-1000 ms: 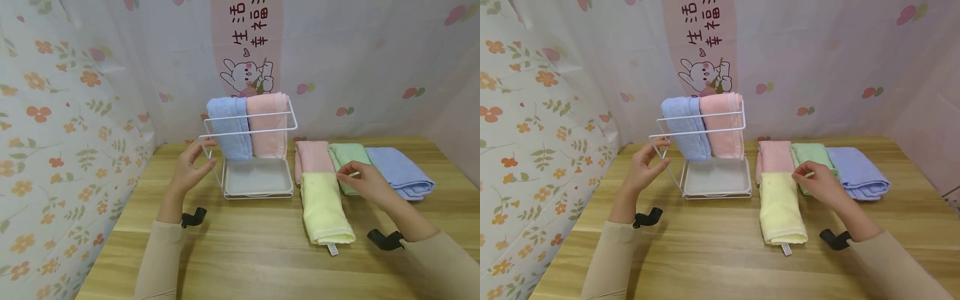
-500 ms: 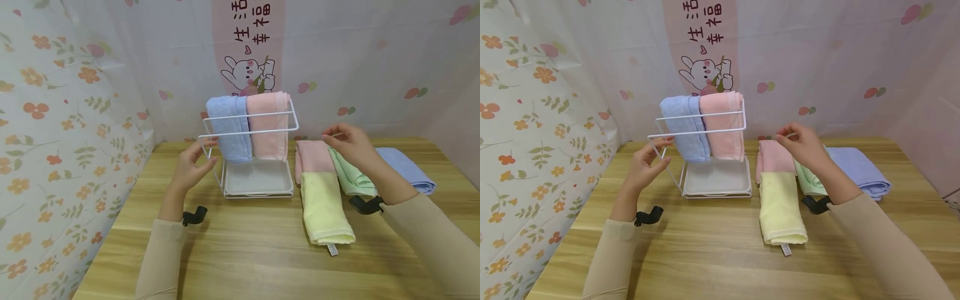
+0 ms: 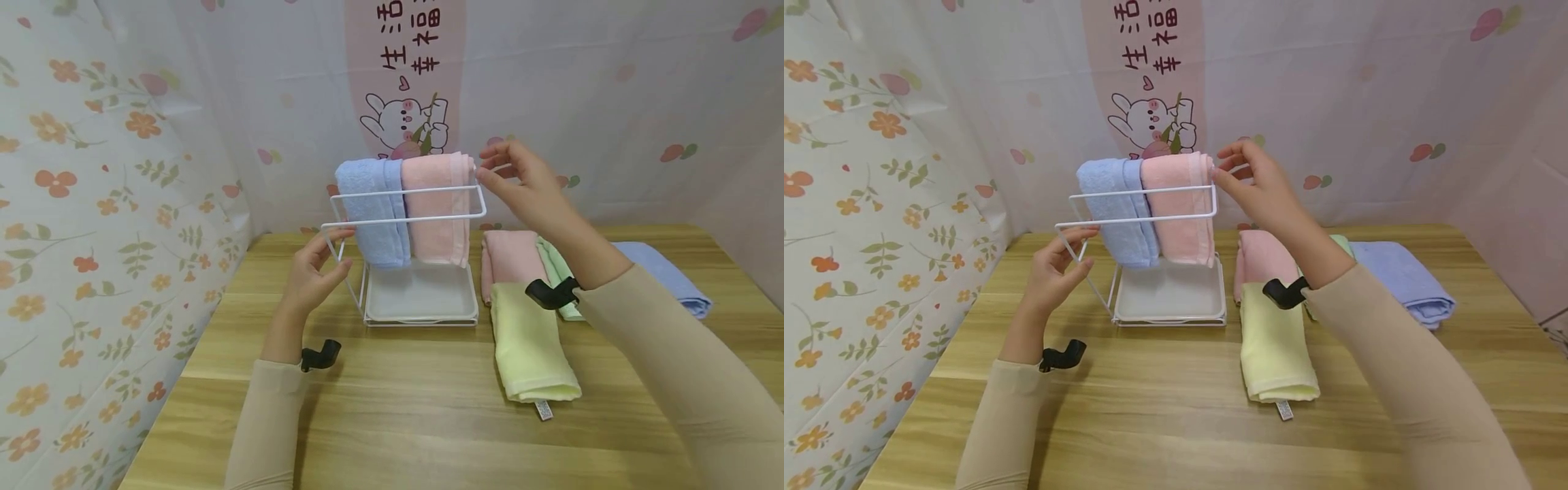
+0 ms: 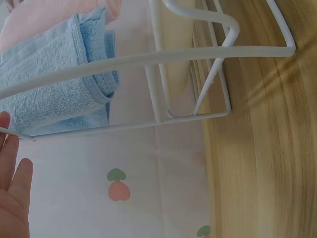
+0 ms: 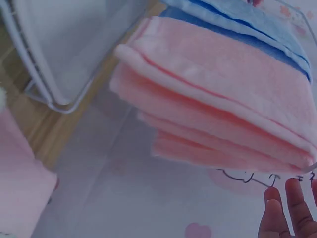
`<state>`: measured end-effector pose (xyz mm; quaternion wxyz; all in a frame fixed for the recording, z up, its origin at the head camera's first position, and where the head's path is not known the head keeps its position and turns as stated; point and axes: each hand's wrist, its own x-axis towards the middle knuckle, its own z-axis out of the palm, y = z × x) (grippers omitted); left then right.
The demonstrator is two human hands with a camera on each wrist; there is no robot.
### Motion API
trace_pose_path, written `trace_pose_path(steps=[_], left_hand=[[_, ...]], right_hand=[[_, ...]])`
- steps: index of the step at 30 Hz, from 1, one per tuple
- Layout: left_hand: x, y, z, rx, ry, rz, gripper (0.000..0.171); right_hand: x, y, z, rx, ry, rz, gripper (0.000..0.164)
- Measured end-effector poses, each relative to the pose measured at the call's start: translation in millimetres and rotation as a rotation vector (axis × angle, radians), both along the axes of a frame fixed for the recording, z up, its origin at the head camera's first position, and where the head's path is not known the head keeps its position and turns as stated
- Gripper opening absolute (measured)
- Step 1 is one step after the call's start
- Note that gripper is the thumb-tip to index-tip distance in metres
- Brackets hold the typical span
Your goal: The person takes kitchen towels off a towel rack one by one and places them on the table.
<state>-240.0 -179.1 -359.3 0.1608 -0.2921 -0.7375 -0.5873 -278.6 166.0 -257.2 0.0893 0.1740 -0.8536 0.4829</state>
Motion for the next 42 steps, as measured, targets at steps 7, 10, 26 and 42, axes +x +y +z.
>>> trace_pose_path(steps=[7,10,26,42], left_hand=[[-2.1,2.3,-3.4,0.015,0.012,0.003,0.041],[-2.0,2.5,-3.7,0.017,0.018,0.006,0.041],[1.3,4.9,-2.4,0.016,0.003,0.044,0.043],[-0.8,2.7,-4.5,0.017,0.008,0.036,0.042]], right_hand=[[-8.5,-13.9,16.4,0.084,-0.075,0.031,0.053],[-12.5,-16.7,21.0,0.128,-0.127,0.039,0.054],[-24.1,-29.1,32.9,0.228,-0.210,0.046,0.041],[-27.1,-31.3,18.3,0.081,-0.022,-0.040,0.030]])
